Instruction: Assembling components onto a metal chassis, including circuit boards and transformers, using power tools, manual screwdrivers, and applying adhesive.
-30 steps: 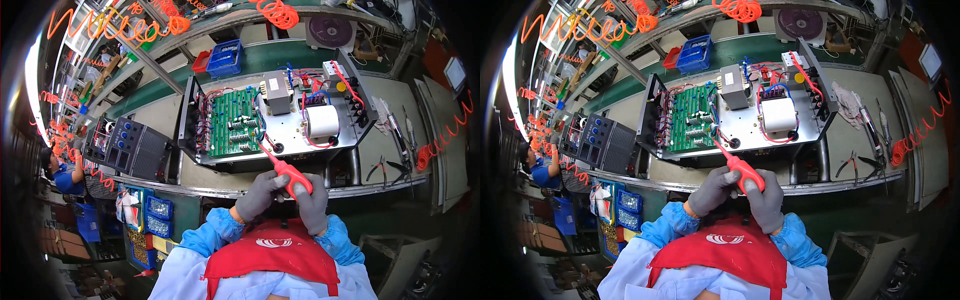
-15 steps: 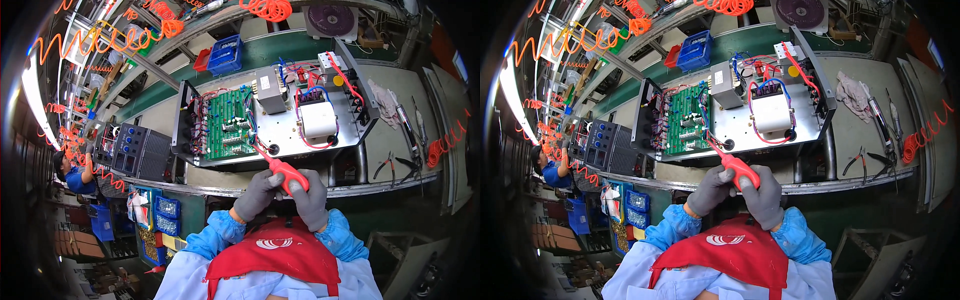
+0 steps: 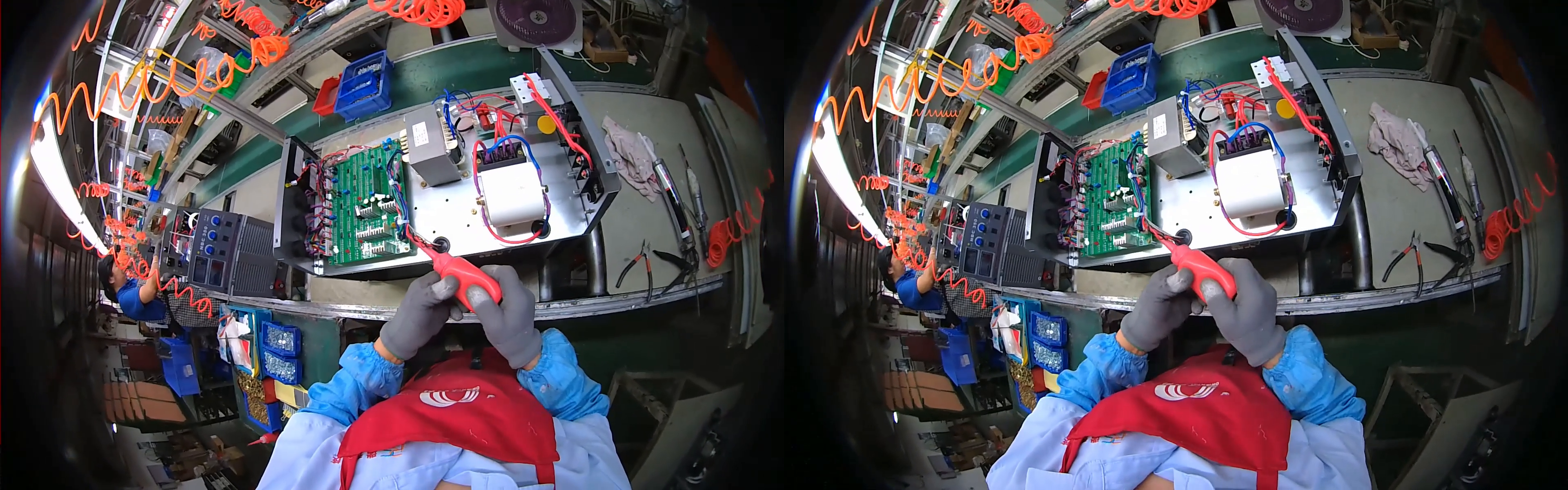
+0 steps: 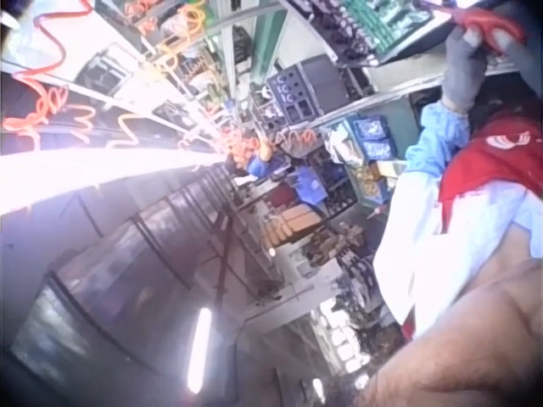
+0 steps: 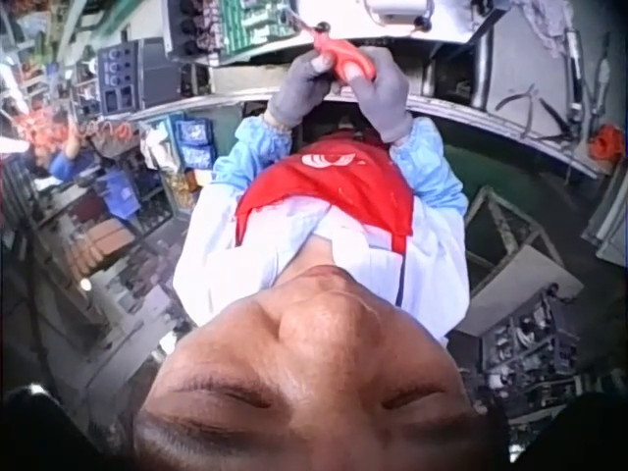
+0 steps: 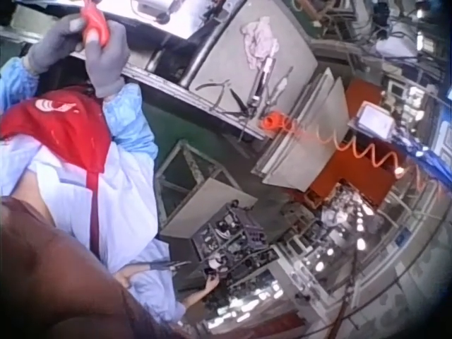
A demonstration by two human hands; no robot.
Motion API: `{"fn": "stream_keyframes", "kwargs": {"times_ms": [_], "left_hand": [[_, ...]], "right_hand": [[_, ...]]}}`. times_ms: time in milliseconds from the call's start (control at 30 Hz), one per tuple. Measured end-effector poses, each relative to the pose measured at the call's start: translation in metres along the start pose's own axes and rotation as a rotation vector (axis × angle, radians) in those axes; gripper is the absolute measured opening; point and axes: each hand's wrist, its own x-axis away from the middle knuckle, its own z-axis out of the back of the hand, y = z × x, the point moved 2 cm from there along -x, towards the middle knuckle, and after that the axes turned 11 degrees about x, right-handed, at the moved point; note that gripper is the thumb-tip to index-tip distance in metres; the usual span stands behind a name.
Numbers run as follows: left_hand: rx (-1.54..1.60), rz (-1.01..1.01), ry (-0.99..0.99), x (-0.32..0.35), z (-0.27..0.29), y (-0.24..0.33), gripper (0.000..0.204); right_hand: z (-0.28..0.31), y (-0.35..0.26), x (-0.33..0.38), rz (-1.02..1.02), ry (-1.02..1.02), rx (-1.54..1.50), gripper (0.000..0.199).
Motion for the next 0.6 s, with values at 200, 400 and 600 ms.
{"fn": "stream_keyframes", "kwargs": {"times_ms": [200,400,600], "left_hand": [[0.058,-0.037,0.012,-0.006,-0.01,-0.001,0.05],[0.124,-0.043,0.05,-0.009,-0.011,-0.008,0.053],[0.114,-0.045,0.032,-0.007,-0.013,-0.016,0.055]], "right_hand": [[0.01,0.002,-0.014,0.041,-0.054,-0.026,0.025],[0.017,0.004,-0.022,0.045,-0.115,-0.067,0.021],[0.022,0.014,-0.022,0.066,-0.136,-0.08,0.023]]}}
